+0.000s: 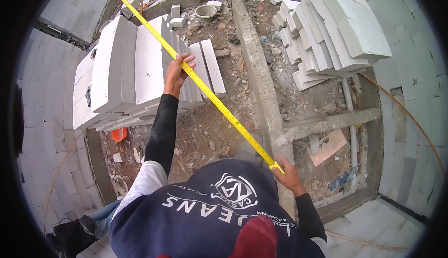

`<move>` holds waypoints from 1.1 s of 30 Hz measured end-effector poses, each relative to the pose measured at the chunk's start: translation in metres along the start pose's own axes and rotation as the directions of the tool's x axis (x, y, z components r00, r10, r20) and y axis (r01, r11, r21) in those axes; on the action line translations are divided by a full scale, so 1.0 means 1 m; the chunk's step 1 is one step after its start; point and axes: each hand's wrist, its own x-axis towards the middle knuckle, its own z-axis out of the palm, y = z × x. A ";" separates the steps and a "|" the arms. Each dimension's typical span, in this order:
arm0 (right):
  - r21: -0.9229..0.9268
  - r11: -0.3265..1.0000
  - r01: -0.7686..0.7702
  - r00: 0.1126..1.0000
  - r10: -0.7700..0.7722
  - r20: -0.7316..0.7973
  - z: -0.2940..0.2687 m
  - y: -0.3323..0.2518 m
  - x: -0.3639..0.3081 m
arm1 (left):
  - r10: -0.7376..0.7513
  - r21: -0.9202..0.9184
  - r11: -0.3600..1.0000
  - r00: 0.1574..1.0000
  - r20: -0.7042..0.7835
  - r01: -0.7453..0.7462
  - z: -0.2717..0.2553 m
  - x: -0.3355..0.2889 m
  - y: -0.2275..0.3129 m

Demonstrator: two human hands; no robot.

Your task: The person uses a yellow measuring tape to measure the dimensions of concrete foundations and the distance between stacks of white building blocks at a construction site.

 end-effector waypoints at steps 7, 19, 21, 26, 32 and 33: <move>0.201 0.977 -0.067 0.947 -0.001 0.320 -0.038 -0.054 0.150 | 0.323 0.090 0.944 0.943 -0.074 -0.316 -0.025 0.076 0.172; 0.302 0.952 0.049 0.856 -0.196 0.478 -0.008 -0.143 0.312 | 0.541 0.084 0.838 0.800 -0.261 -0.539 -0.024 0.099 0.212; 0.311 0.946 0.094 0.894 -0.218 0.392 0.005 -0.149 0.318 | 0.479 0.004 0.861 0.809 -0.339 -0.508 -0.020 0.112 0.204; 0.317 0.934 0.162 0.915 -0.263 0.306 0.017 -0.180 0.371 | 0.483 -0.039 0.850 0.807 -0.339 -0.525 -0.008 0.147 0.215; 0.189 0.954 0.232 0.952 -0.262 0.158 0.030 -0.233 0.424 | 0.386 -0.083 0.907 0.894 -0.227 -0.413 0.044 0.142 0.098; 0.197 0.944 0.266 0.942 -0.298 0.155 0.034 -0.239 0.436 | 0.302 -0.023 0.951 0.943 -0.140 -0.308 0.039 0.139 0.060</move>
